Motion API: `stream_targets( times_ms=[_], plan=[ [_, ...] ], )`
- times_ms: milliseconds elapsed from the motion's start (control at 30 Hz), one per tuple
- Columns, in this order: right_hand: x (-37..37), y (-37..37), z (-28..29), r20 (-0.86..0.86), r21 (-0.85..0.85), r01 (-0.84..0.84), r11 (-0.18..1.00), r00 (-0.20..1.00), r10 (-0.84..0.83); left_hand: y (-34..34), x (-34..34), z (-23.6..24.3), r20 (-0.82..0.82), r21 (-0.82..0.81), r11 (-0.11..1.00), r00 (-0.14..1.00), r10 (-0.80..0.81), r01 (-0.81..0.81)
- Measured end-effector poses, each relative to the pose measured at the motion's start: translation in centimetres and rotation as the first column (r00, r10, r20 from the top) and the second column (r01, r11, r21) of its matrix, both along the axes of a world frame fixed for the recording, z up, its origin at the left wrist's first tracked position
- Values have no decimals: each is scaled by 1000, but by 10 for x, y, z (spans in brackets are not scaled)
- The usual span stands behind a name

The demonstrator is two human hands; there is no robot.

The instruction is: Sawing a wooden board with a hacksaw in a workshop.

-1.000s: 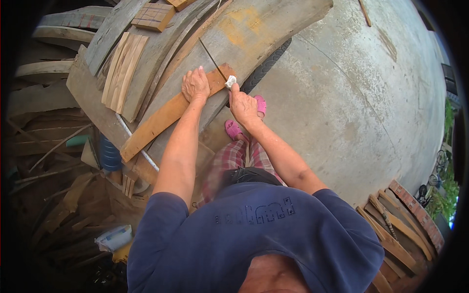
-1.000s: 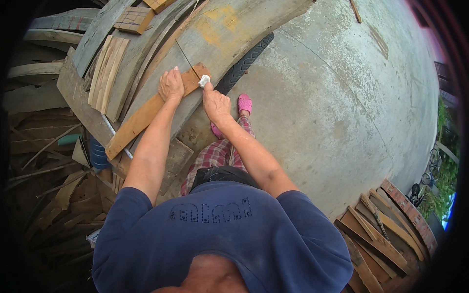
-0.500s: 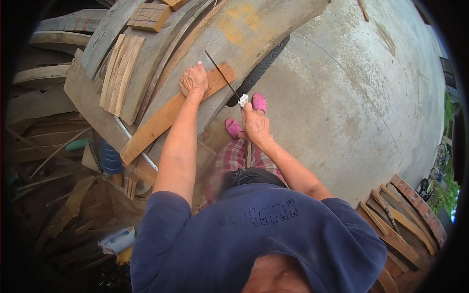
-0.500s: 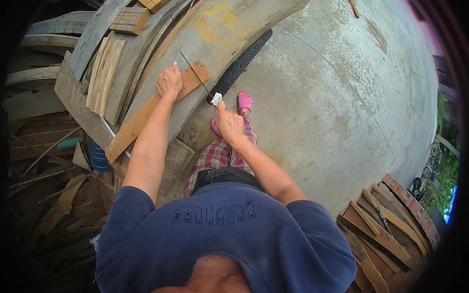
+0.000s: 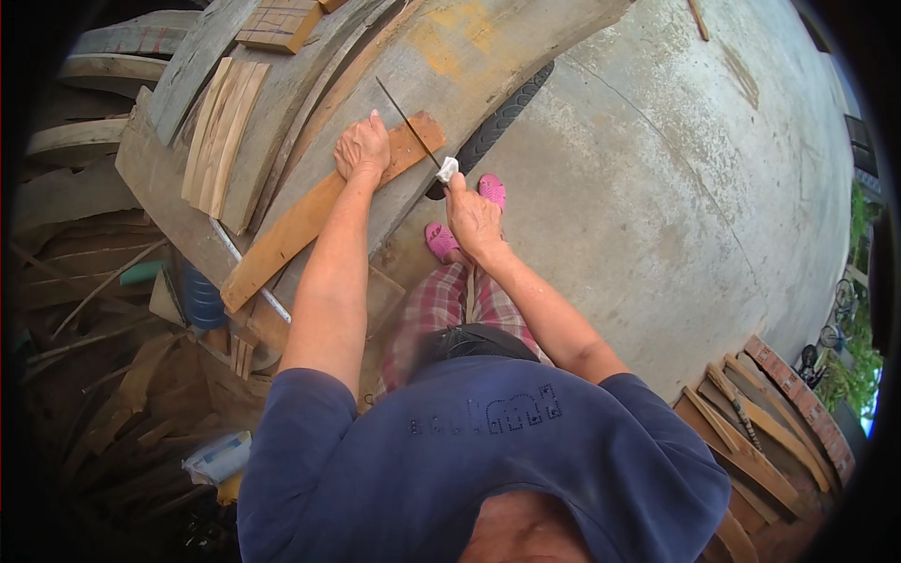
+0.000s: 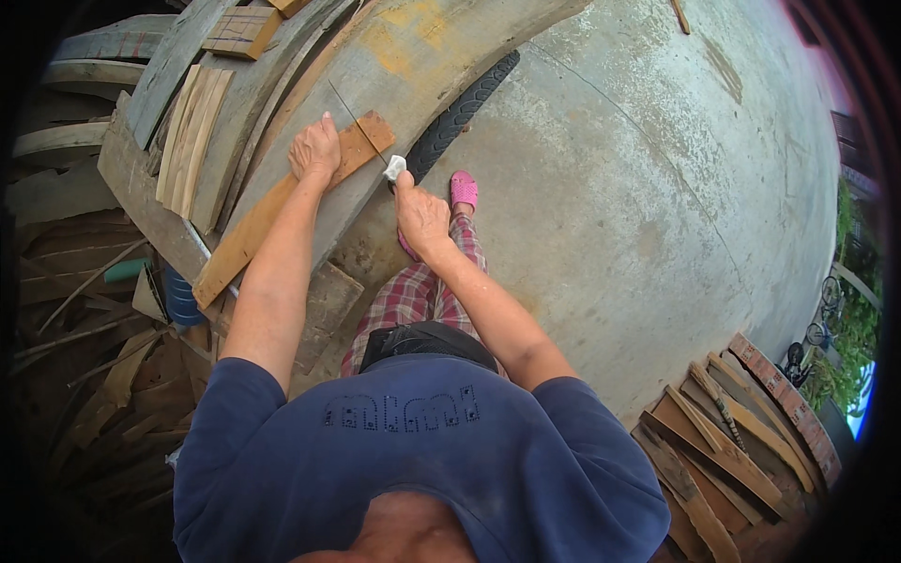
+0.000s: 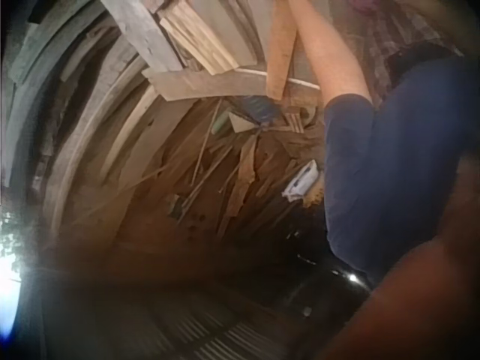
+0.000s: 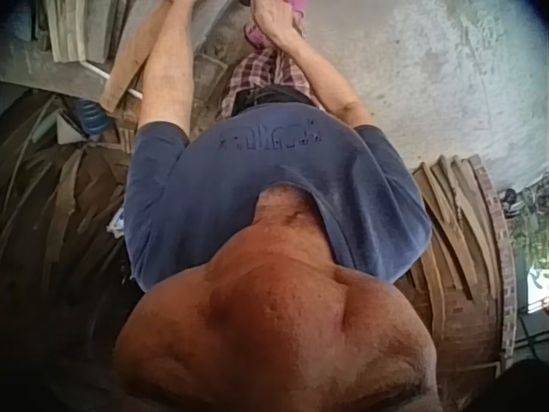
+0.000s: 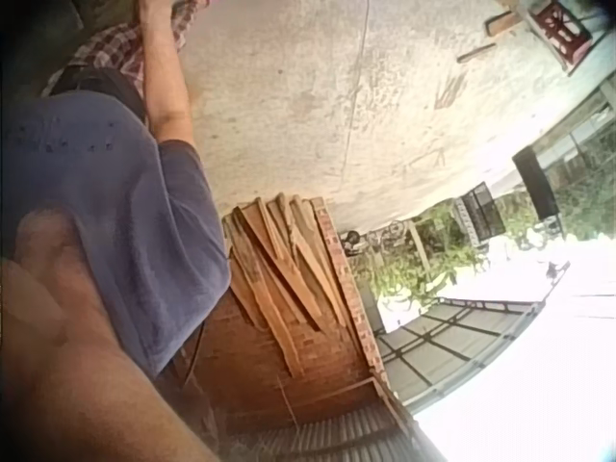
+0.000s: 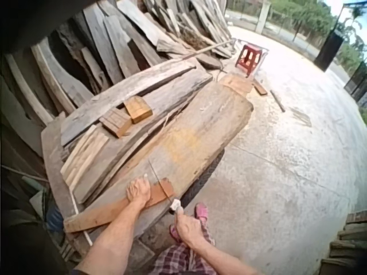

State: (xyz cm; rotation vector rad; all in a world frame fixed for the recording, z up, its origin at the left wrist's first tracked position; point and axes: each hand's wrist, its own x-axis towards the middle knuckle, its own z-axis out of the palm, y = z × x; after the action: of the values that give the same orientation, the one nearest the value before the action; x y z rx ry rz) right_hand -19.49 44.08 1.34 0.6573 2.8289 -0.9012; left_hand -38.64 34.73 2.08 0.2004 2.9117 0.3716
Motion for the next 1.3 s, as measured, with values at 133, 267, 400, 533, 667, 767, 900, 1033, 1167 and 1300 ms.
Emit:
stream_targets(
  times_ms=[133, 267, 400, 533, 667, 767, 900, 1033, 1167, 1300],
  plan=[
    [-6, 1, -3, -79, 19, 26, 999, 997, -24, 3, 0, -5, -6, -15, 1000, 1000, -20, 20],
    [37, -5, 8, 14, -31, 8, 999, 1000, -8, -9, 0, -6, -13, -22, 1000, 1000, 19, -19],
    [-12, 4, -2, -67, 37, 21, 999, 998, -18, 6, 0, -1, 21, 0, 1000, 1000, -1, 1],
    [2, 3, -3, -112, 34, -9, 999, 994, 12, 5, 5, 2, 2, 5, 1000, 1000, 15, -15],
    [32, -5, 8, 7, 35, -2, 999, 1000, 2, -7, -3, 2, 17, 19, 1000, 1000, 22, -23],
    [1, -1, -7, -44, 57, -4, 998, 999, 7, -4, -1, 2, 2, 42, 999, 999, 34, -34],
    [0, 1, 5, 22, 83, -30, 996, 999, 28, -3, 4, 2, 37, 80, 994, 997, 65, -68],
    [28, -7, 7, 72, 54, -41, 998, 997, 37, -14, 1, -1, 22, 129, 987, 995, 94, -96],
    [-14, 6, 6, 6, 87, -51, 995, 999, 51, -1, 4, -6, -29, 164, 984, 997, 69, -64],
    [3, -1, 7, -14, 108, -67, 992, 998, 68, -10, 0, -7, 32, 186, 978, 995, 91, -95]
  ],
)
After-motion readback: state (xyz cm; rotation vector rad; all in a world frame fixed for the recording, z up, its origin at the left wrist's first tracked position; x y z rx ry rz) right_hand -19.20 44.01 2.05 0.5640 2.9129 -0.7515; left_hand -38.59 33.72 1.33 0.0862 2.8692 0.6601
